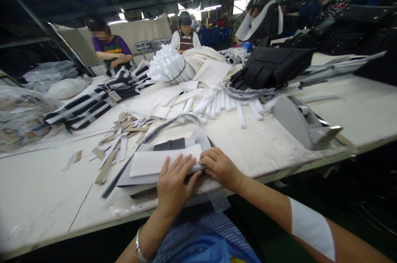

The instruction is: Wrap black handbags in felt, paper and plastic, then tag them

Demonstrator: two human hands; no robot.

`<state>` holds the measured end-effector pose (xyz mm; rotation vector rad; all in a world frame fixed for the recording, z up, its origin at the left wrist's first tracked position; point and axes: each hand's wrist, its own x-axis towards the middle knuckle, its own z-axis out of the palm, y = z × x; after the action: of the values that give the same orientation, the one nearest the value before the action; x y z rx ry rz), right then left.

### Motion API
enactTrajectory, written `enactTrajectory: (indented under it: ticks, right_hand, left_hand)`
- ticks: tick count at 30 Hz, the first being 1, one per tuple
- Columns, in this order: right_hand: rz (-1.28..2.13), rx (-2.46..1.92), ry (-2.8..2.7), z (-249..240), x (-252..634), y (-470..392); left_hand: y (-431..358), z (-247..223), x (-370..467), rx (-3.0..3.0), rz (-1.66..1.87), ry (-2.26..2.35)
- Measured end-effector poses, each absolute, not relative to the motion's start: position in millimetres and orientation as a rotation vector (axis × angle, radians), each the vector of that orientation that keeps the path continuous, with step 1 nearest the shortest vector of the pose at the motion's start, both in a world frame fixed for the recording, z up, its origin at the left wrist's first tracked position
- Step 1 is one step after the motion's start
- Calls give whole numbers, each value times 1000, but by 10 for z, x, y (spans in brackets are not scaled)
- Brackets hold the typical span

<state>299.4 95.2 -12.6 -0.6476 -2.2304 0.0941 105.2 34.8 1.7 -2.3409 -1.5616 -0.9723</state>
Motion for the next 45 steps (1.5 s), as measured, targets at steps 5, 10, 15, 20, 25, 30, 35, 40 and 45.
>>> enactTrajectory:
  ticks: [5, 10, 15, 20, 25, 30, 35, 40, 45]
  right_hand:
    - [78, -637, -2199, -165, 3001, 976]
    - [33, -592, -2285, -80, 3341, 801]
    - [-65, -590, -2532, -224, 3765, 402]
    - [-114, -524, -2665, -446, 3652, 314]
    - [-61, -445, -2432, -540, 3387, 399]
    - [89, -525, -2272, -522, 3268, 242]
    - [63, -556, -2300, -417, 3203, 15]
    - [18, -543, -2322, -244, 3192, -39]
    - [-44, -455, -2386, 146, 3140, 139]
  left_hand:
    - [413, -134, 1051, -2277, -1032, -1370]
    - [418, -160, 1023, -2263, -1030, -1315]
    - [405, -148, 1026, -2261, -1041, -1311]
    - [396, -147, 1022, -2271, -1031, -1315]
    - [385, -154, 1021, -2264, -1015, -1315]
    - [384, -184, 1027, -2239, -1008, -1326]
    - [389, -206, 1026, -2241, -992, -1340]
    - [387, -213, 1030, -2252, -992, -1344]
    - [371, -231, 1033, -2270, -1008, -1326]
